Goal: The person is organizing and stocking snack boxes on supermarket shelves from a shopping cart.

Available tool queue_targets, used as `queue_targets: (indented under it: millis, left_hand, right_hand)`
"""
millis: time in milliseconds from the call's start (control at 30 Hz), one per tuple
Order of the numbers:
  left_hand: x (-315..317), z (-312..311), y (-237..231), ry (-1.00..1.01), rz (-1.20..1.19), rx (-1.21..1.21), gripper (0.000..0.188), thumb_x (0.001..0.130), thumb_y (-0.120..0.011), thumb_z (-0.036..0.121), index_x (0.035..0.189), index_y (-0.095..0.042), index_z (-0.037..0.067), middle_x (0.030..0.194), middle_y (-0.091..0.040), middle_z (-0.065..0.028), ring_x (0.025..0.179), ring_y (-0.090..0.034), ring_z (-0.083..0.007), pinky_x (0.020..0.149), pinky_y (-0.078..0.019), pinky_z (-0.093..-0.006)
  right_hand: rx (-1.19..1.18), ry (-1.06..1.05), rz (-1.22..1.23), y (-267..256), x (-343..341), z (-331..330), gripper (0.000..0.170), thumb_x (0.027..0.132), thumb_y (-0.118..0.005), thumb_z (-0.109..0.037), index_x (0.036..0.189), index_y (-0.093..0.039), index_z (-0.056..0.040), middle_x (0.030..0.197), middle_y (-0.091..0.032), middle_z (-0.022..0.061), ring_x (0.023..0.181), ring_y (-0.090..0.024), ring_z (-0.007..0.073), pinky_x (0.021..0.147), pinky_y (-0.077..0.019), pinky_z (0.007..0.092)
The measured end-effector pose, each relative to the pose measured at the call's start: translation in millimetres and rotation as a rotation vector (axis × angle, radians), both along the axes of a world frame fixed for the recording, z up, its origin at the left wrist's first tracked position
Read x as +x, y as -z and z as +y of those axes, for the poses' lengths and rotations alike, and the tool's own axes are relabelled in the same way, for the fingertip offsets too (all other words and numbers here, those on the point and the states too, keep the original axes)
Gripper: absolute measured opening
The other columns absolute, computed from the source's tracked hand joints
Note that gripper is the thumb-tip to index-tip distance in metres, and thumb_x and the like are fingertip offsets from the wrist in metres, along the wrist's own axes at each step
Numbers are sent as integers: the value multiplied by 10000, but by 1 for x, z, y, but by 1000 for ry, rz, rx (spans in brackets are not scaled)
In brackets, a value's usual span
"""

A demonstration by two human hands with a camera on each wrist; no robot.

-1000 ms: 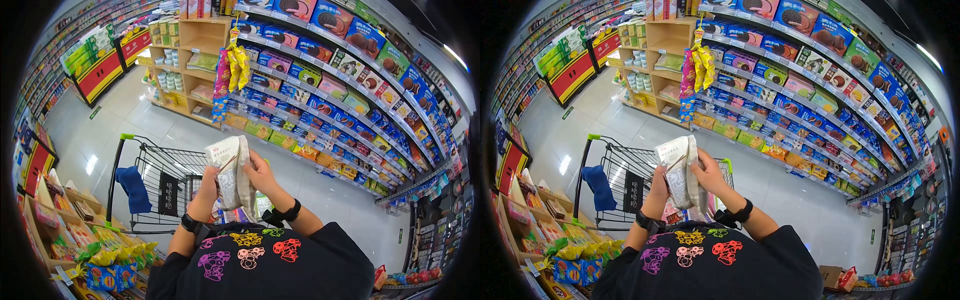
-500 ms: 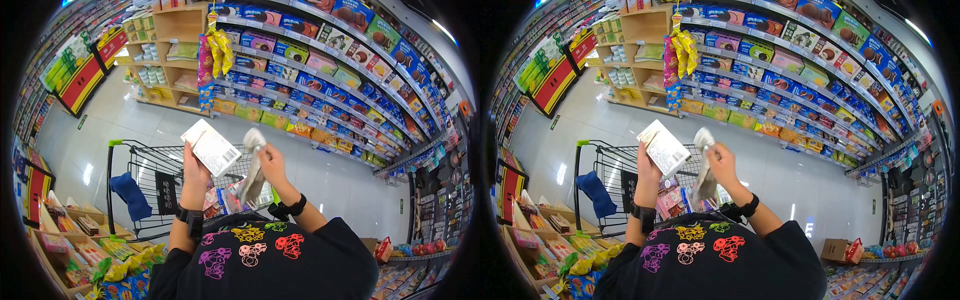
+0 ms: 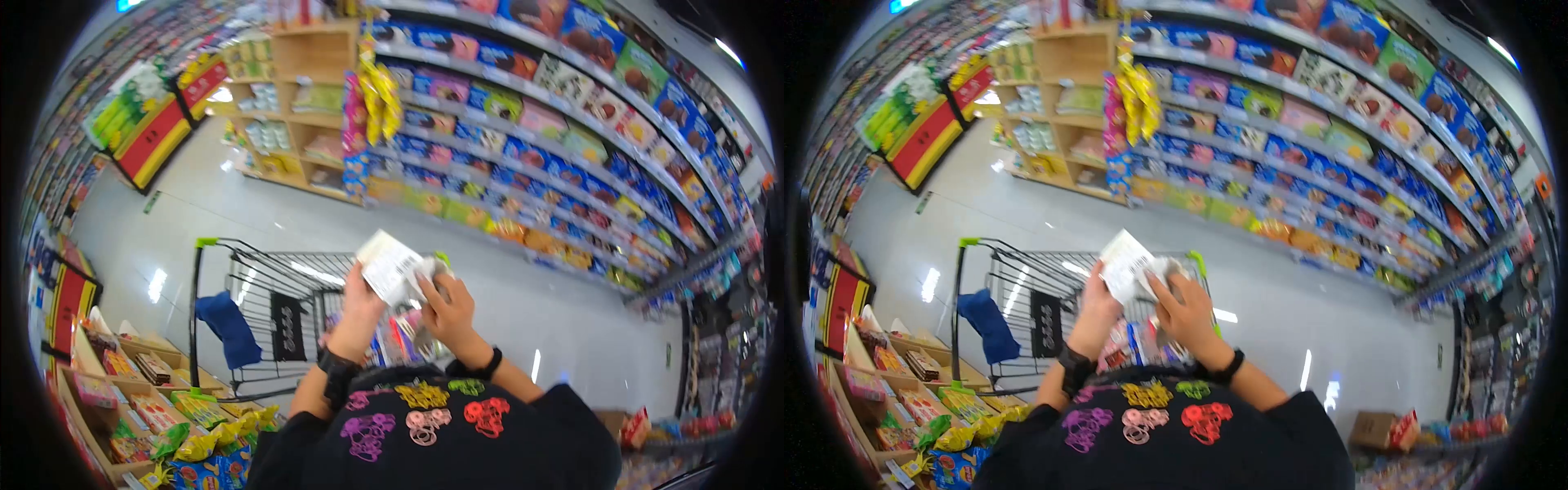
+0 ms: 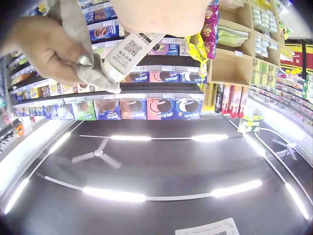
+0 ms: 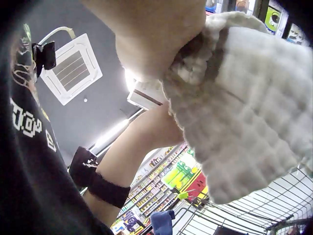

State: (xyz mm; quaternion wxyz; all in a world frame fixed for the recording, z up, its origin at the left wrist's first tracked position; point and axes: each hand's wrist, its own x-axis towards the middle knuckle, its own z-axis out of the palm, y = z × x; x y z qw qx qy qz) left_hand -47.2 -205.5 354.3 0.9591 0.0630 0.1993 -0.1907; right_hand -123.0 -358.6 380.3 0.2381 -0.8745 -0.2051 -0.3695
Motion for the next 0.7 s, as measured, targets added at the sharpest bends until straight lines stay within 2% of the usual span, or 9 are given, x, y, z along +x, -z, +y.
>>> queue_targets:
  millis: [33, 100, 167, 267, 300, 400, 433, 533, 700]
  left_hand:
    - [5, 1, 18, -14, -12, -65, 428, 928, -290, 293, 1209, -457, 17, 1209, -514, -155, 1123, -486, -329, 982, -355, -478]
    - [1, 0, 6, -29, 15, 51, 438, 938, -276, 310, 1219, -448, 21, 1226, -504, -147, 1141, -476, -311, 992, -346, -466]
    - [-1, 2, 8, -56, -40, 58, 441, 945, -267, 317, 1221, -434, 17, 1222, -504, -150, 1135, -481, -306, 982, -360, -460]
    - [-6, 6, 0, -27, -78, 123, 420, 945, -296, 299, 1212, -428, 2, 1198, -515, -160, 1114, -497, -303, 964, -385, -439]
    - [-8, 6, 2, -3, -95, 146, 413, 944, -308, 291, 1208, -427, -3, 1190, -519, -163, 1105, -503, -301, 957, -394, -430]
    - [-13, 4, 8, 72, -133, 215, 391, 938, -343, 259, 1200, -428, -18, 1164, -532, -167, 1074, -525, -292, 935, -417, -406]
    - [-16, 3, 1, 68, -125, 241, 383, 935, -355, 252, 1187, -442, -23, 1146, -544, -165, 1046, -542, -276, 915, -434, -386]
    - [-14, 3, 17, 98, -177, 276, 365, 936, -354, 250, 1155, -470, -18, 1101, -570, -156, 1002, -567, -256, 886, -452, -370]
    - [-14, 1, 30, 212, -243, 361, 332, 936, -349, 241, 1111, -493, -1, 1023, -598, -120, 907, -600, -212, 801, -490, -332]
  right_hand:
    - [21, 0, 24, 0, 1, 0, 571, 594, -611, -22, 1151, -582, -144, 940, -527, 120, 756, -545, 274, 642, -462, 358]
    - [170, 11, 71, 14, 5, -4, 539, 620, -576, -11, 1151, -568, -98, 952, -529, 154, 788, -548, 305, 706, -465, 336]
    - [308, 63, 50, 12, 11, -3, 334, 761, -485, -29, 1088, -546, -5, 917, -551, 142, 739, -549, 266, 684, -449, 296]
    - [1070, -152, 606, 45, 21, -13, 277, 847, -466, -85, 1098, -546, -2, 904, -579, 82, 740, -563, 202, 726, -445, 299]
    - [1233, -227, 790, 46, 23, -17, 260, 897, -427, -124, 1099, -529, 3, 914, -587, 44, 779, -555, 136, 738, -448, 295]
    - [1721, -353, 1136, 44, 26, -17, 286, 889, -449, -129, 1141, -496, -3, 969, -580, 56, 836, -549, 125, 760, -444, 272]
    - [1675, -326, 1131, 62, 29, -22, 318, 868, -477, -108, 1165, -468, 4, 1007, -568, 53, 910, -538, 119, 795, -436, 257]
    - [1199, -445, 1183, 51, 24, -28, 358, 833, -516, -76, 1176, -460, 6, 1030, -562, 54, 958, -530, 127, 828, -424, 258]
    - [1116, -474, 1259, 52, 22, -33, 424, 788, -556, -55, 1193, -448, 10, 1052, -560, 67, 951, -532, 129, 825, -426, 261]
